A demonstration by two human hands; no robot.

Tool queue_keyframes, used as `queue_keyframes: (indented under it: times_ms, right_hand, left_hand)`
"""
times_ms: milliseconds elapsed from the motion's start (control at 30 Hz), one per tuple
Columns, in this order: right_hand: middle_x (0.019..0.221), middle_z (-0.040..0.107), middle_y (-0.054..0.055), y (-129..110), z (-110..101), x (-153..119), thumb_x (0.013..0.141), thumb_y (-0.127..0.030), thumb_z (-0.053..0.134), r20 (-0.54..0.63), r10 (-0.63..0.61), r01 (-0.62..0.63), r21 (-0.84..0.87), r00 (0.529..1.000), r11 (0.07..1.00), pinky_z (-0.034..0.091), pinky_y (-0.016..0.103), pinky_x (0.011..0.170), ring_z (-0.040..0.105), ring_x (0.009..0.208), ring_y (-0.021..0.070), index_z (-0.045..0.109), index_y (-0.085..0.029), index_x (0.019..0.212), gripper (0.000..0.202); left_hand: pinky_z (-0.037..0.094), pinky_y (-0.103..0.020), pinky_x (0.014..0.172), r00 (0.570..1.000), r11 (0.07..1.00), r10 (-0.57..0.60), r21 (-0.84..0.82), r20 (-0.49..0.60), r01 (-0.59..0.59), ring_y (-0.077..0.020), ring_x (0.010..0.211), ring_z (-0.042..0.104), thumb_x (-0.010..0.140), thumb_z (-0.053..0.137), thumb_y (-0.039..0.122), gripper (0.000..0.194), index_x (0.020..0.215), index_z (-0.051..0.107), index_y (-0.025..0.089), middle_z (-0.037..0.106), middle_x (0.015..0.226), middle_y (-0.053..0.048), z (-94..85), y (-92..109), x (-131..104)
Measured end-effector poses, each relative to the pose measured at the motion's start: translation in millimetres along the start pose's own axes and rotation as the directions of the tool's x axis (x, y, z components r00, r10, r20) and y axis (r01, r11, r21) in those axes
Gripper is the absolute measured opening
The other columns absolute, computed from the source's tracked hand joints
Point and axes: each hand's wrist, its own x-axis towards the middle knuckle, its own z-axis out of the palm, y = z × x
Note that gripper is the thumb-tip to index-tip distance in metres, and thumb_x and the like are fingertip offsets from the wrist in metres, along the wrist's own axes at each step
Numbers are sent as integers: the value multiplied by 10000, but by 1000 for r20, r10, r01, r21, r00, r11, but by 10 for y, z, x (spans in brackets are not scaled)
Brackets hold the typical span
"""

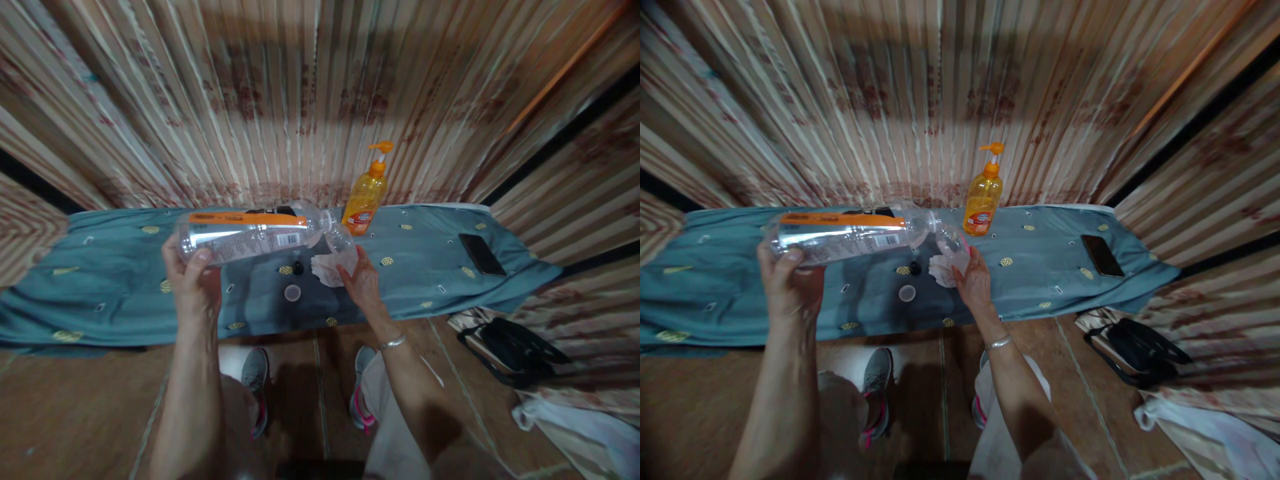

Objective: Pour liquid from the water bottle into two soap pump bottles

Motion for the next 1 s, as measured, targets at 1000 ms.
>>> queue_keyframes:
  times_ms: [1000]
  right_hand:
    - [1313,645,294,2,-5,5,938,-542,497,4,1,-1,-2,1000,1000,528,524,1026,664,1185,342,463,-26,1410,700]
  left_hand:
    - [494,-243,713,999,999,-17,-36,-36,16,-153,886,605,472,924,317,520,941,702,286,648,947,35,26,21,-32]
